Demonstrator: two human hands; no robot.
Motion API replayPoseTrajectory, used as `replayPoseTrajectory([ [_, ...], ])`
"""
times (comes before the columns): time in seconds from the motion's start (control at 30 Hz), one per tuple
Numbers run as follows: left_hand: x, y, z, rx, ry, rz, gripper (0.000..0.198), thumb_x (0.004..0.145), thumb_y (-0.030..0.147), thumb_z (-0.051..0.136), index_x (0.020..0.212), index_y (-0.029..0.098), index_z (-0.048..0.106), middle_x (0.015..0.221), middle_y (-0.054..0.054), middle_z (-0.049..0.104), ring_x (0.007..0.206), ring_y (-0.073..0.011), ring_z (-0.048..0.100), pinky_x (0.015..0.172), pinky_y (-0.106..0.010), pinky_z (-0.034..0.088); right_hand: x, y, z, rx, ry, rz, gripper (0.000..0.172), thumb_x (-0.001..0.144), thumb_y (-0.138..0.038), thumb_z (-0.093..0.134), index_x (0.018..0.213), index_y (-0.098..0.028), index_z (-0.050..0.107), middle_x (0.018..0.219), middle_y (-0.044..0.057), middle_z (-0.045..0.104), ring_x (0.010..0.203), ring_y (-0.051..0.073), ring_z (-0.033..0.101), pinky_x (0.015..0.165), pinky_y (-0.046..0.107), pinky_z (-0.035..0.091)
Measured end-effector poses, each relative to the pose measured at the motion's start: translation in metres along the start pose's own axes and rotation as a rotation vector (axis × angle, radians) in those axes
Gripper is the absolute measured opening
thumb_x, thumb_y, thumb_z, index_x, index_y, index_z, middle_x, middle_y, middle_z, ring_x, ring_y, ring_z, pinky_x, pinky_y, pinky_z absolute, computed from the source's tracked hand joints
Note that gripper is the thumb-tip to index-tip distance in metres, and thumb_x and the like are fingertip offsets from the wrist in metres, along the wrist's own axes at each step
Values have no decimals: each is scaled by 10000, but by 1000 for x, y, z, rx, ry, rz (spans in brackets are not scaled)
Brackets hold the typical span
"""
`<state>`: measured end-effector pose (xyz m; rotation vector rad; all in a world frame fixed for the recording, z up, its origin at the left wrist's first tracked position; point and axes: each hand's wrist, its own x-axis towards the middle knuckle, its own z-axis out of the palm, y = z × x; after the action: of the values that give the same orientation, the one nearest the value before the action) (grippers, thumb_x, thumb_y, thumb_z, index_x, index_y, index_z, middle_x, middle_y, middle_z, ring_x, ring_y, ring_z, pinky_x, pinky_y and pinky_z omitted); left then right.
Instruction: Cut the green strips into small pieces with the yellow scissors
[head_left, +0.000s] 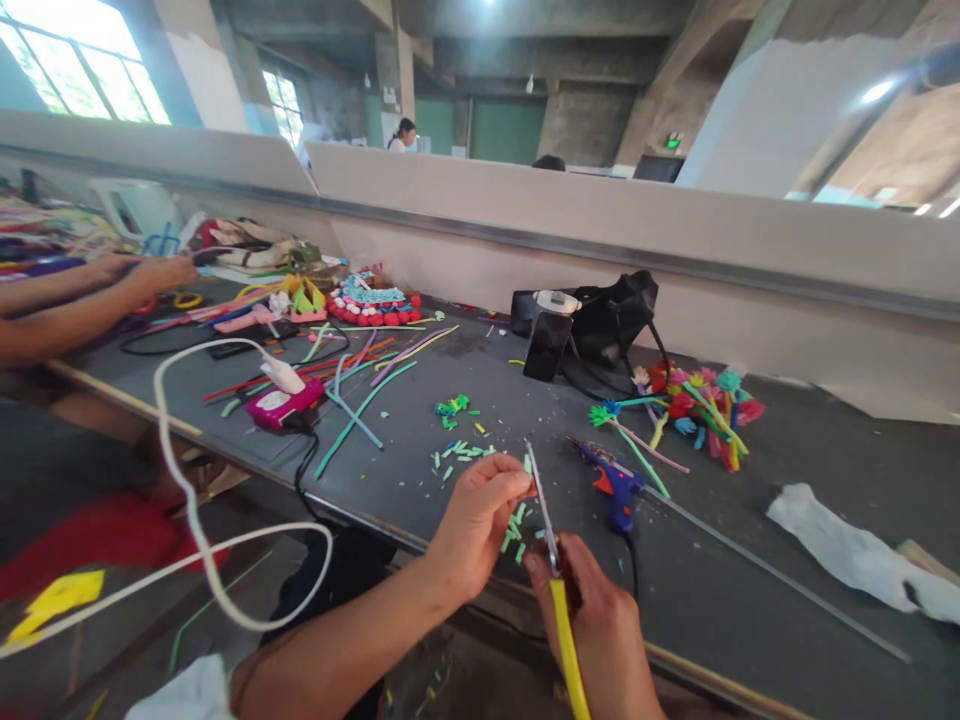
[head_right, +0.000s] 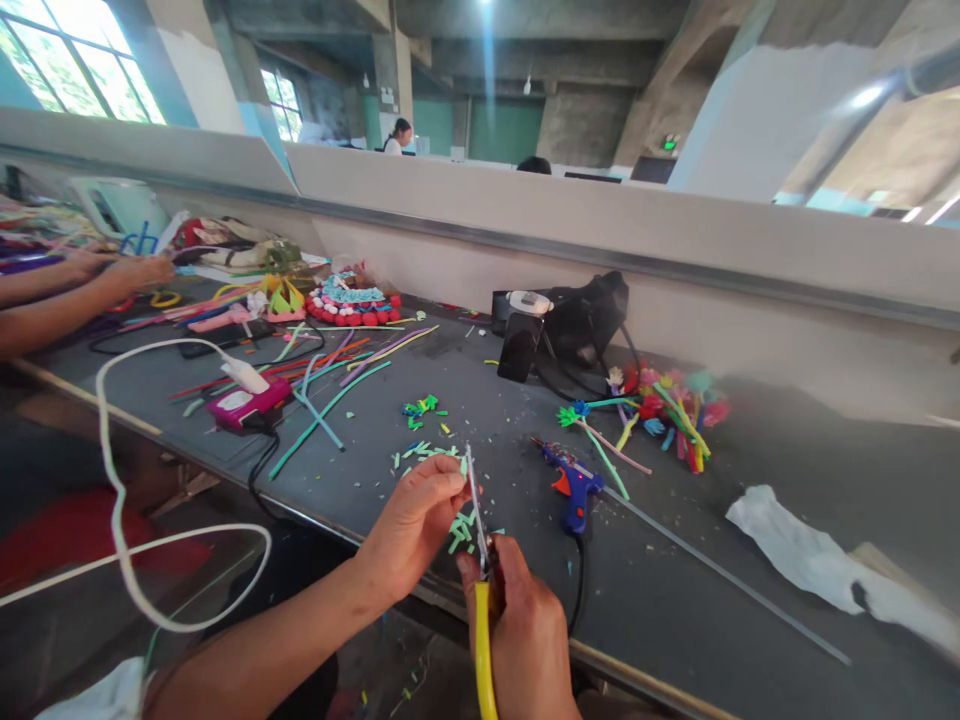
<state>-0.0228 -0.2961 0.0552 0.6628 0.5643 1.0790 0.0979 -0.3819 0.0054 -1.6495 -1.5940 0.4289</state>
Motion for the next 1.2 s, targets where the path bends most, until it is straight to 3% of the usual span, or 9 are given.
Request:
replayPoseTrajectory([
  [0.17,0,1,-3,147,-39,-88,89,624,208,695,672,159,636,673,-5,606,706,-141,531,739,-278,375,13,-7,-12,165,81,122,366,887,-552,563,829,-198,637,688,5,670,566,135,607,549,201,484],
  [0.33,-1,4,-3,402,-140,-216,75,564,195,673,622,153,649,590,26,558,613,-112,444,626,-255,313,14,-7,-20,489,112,356,461,820,-609,628,1028,-198,616,496,-75,517,364,104,455,356,199,380],
  [0.53,-4,-2,-6,605,-269,-396,104,535,216,657,604,164,599,533,65,485,532,-88,358,550,-255,245,17,-6,-21,634,171,338,470,739,-486,748,1073,-201,581,685,-33,635,487,108,554,455,209,475],
  [0.73,-3,-2,-9,704,-276,-353,118,578,253,650,610,165,579,515,72,424,534,-86,318,531,-256,212,15,-3,-18,673,132,371,460,738,-468,764,1063,-204,574,679,-42,617,468,97,530,437,203,449],
  [0.9,-1,2,-11,763,-293,-329,78,597,221,616,642,163,591,558,57,471,560,-97,370,543,-246,259,14,-3,-19,671,105,357,460,763,-467,742,1096,-211,554,708,-40,627,487,101,546,455,210,466],
  [0.97,-2,1,-11,865,-314,-201,62,628,211,615,669,166,606,605,43,515,595,-108,430,572,-245,310,16,-6,-22,559,130,355,450,746,-473,743,1066,-206,573,661,-49,628,455,101,540,432,206,457],
  [1.13,-7,-8,-11,1340,-375,539,63,740,150,607,681,172,602,702,9,583,722,-137,525,744,-295,366,22,-5,-30,364,176,367,437,737,-495,711,1038,-197,604,613,-57,619,441,116,558,429,213,457],
  [1.2,-10,-13,-11,1506,-407,737,90,775,142,590,692,173,598,712,-5,598,725,-146,512,764,-317,358,22,1,-30,346,172,359,437,742,-497,695,1044,-195,603,622,-55,609,452,119,555,440,219,457],
])
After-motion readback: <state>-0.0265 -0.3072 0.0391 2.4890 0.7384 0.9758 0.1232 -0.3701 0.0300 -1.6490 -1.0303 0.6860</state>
